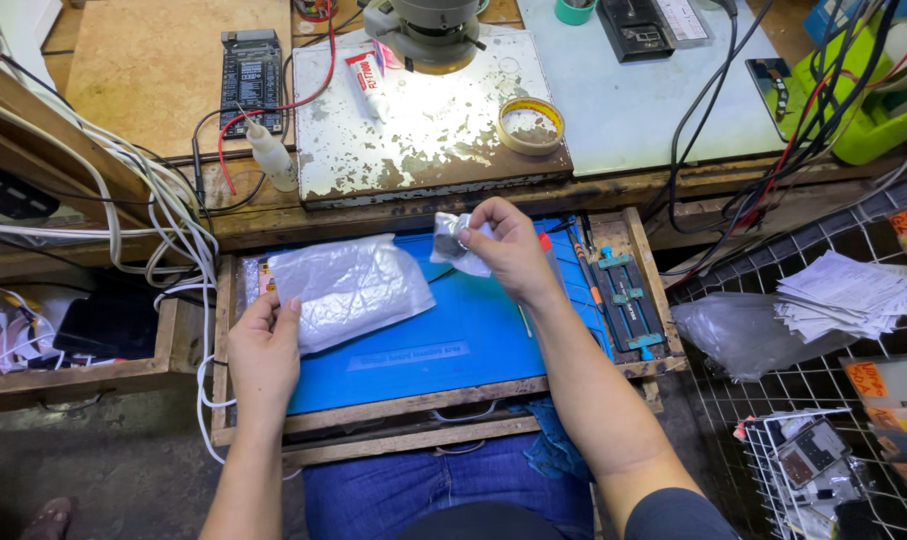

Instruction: The person handles a black smartphone screen, connecting a cable to its bottom edge and pressing it down on a blue mat. They then unwrap a small black electronic component from a plastic bag and inspect it by turning it over in their hands.

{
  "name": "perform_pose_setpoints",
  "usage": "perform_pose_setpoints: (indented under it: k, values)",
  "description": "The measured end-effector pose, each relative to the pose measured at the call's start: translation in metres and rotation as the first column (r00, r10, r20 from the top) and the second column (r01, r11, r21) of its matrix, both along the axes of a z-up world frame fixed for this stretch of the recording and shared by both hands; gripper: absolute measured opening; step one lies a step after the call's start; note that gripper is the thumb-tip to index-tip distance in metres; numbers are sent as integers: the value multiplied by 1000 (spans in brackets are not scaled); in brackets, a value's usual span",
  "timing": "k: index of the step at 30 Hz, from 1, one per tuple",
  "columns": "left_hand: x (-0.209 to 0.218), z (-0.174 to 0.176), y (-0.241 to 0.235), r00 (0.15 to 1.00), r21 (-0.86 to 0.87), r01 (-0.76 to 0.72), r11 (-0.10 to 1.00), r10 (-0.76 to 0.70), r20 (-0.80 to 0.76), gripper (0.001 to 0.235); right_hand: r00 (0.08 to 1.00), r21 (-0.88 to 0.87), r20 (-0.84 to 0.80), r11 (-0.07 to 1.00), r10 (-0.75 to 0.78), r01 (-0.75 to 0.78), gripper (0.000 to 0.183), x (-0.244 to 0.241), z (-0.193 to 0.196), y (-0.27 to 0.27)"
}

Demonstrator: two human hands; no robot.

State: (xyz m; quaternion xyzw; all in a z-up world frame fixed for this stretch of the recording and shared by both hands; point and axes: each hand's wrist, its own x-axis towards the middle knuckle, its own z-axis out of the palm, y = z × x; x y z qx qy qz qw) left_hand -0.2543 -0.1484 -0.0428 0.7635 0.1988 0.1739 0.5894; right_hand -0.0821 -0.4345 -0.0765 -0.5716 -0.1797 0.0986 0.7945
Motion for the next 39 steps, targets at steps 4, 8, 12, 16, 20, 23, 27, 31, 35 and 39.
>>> perform_pose_setpoints:
  k: [4, 8, 12, 16, 20, 23, 27, 31, 35, 39]
  values:
    - [-5, 12, -11, 993, 814, -116, 569, 70, 93, 42, 997, 22, -73, 1000, 20, -18, 29, -3, 16, -3]
    - [-1, 19, -32, 963, 767, -145, 625, -90, 255, 45, 989, 27, -63, 991, 135, -134, 45, -9, 25, 2]
    - [38, 4, -57, 864, -237, 463, 854, -376, 335, 52, 964, -66, -102, 965, 246, -253, 38, -12, 24, 4]
    - [68, -21, -70, 828, -453, 561, 693, -466, 313, 45, 959, -72, -134, 963, 250, -261, 39, -13, 21, 7]
    - [84, -39, -72, 854, -465, 510, 724, -359, 377, 35, 965, 56, -127, 973, 229, -223, 44, -5, 20, 1]
    - [84, -50, -70, 853, -450, 499, 741, -325, 409, 37, 973, 32, -107, 978, 206, -204, 33, -1, 11, 1]
    - [81, -57, -71, 850, -458, 502, 734, -321, 418, 37, 987, -13, -98, 991, 130, -132, 24, 0, -3, 4]
    - [78, -53, -73, 846, -426, 504, 751, -329, 420, 38, 993, -46, -86, 996, 75, -79, 21, 1, -5, 5]
    - [71, -50, -73, 863, -423, 480, 768, -327, 385, 39, 994, -49, -80, 996, 73, -77, 19, -1, -5, 5]
    - [68, -46, -75, 879, -340, 446, 828, -333, 342, 37, 997, -70, -48, 996, 58, -61, 18, -2, -5, 6]
